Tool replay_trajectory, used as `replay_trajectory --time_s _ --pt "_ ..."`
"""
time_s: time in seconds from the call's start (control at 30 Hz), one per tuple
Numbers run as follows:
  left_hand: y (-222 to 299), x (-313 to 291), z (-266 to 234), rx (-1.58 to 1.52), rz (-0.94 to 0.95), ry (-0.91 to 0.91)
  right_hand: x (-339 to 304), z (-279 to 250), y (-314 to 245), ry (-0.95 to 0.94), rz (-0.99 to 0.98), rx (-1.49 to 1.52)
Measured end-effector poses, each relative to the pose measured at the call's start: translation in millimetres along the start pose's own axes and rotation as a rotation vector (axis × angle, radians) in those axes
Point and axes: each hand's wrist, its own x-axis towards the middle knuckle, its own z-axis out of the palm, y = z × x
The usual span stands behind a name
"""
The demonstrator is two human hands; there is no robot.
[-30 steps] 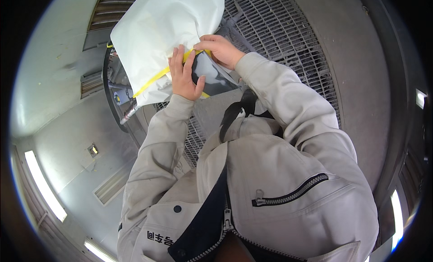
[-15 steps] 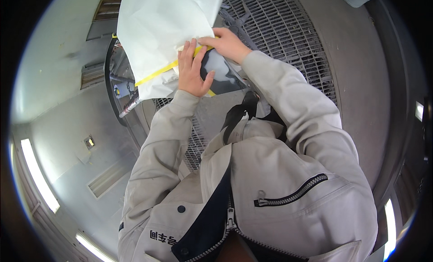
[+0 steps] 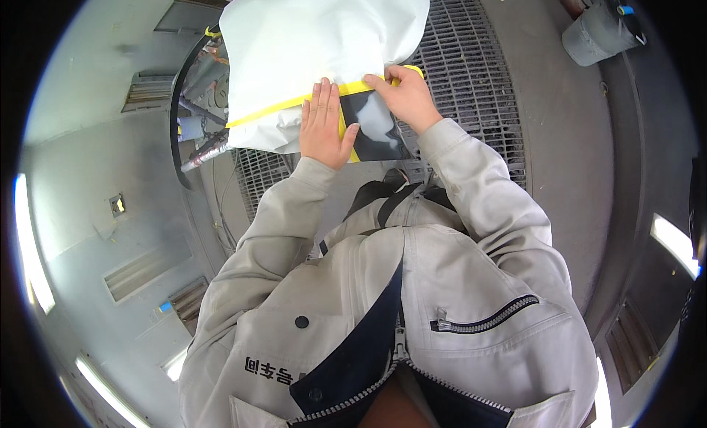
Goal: The person tears yellow tape from a roll and applies it to the edges of a white paper mask, then places the mask over a car bumper and secures it with additional tape strips. The person smooths the tape and paper to ensure adhesion.
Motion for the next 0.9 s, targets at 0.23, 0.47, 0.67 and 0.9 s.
replay_trajectory --time_s 0.23,0.47,0.67,0.9 --pt "1 -13 22 -0.014 -0.311 0.095 -1 1 -2 -0.027 0.063 0.064" --pt "-7 -14 19 -0.169 -0.253 0.143 0 5 -10 -0.043 0.161 0.059" --pt "-41 -19 -1 -0.071 -0.037 0.031 -4 20 -15 -0.034 0.069 0.025" --pt "-100 -32 -28 -0.022 0.087 -0.036 -12 21 -25 0.045 0.089 -0.012"
